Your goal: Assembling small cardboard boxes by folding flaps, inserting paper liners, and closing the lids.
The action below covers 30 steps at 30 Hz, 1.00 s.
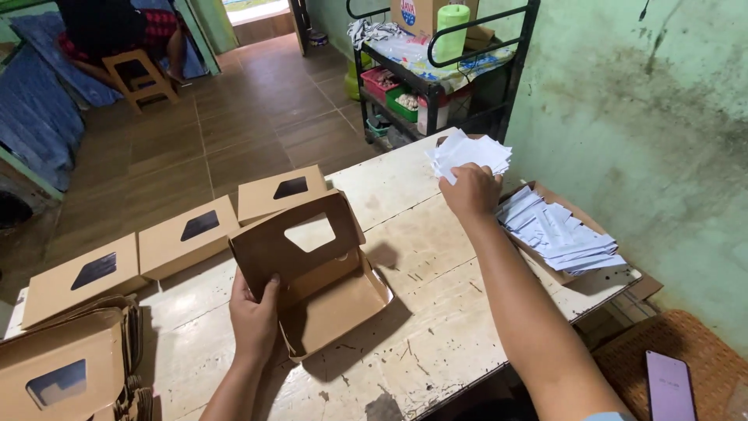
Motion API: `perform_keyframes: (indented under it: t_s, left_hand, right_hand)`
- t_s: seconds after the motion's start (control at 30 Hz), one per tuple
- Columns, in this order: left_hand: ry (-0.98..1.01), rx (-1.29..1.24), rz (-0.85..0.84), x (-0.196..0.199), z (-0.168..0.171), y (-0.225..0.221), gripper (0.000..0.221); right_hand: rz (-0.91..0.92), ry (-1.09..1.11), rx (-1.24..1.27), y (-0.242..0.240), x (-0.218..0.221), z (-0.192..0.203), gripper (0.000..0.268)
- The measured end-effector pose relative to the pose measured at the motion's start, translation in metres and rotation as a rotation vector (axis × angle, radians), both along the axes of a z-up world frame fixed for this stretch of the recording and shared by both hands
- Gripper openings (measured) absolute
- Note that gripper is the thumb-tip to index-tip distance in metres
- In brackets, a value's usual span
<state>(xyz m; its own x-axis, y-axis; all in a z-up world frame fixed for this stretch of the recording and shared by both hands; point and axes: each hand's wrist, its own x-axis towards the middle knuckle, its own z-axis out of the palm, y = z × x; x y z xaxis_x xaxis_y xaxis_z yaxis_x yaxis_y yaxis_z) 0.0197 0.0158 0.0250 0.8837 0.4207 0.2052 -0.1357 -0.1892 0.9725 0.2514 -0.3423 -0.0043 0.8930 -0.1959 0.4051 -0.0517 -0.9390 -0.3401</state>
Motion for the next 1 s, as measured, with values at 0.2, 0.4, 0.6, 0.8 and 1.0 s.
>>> perform_keyframes:
  t_s: [0.2, 0.4, 0.6, 0.8, 1.0]
  left_hand:
    - [-0.011, 0.029, 0.005, 0.003, -0.007, 0.002, 0.056]
    - [-0.017, 0.043, 0.001, 0.003, -0.009, 0.003, 0.053]
    - [-0.034, 0.067, -0.005, 0.005, -0.009, 0.007, 0.056]
    - [-0.290, -0.068, -0.025, 0.038, -0.074, 0.054, 0.071]
    - [-0.282, 0.043, 0.021, 0.029, -0.060, 0.041, 0.068]
  right_hand:
    - [0.001, 0.058, 0.069, -0.002, 0.005, -0.003, 0.032]
    - [0.008, 0.004, 0.041, -0.002, 0.007, -0.009, 0.017]
    - [0.143, -0.525, 0.108, 0.009, -0.024, 0.029, 0.010]
    - [0.433, -0.962, 0.092, 0.018, -0.023, 0.029, 0.008]
    - [0.850, -0.843, 0.021, 0.103, -0.148, 0.066, 0.010]
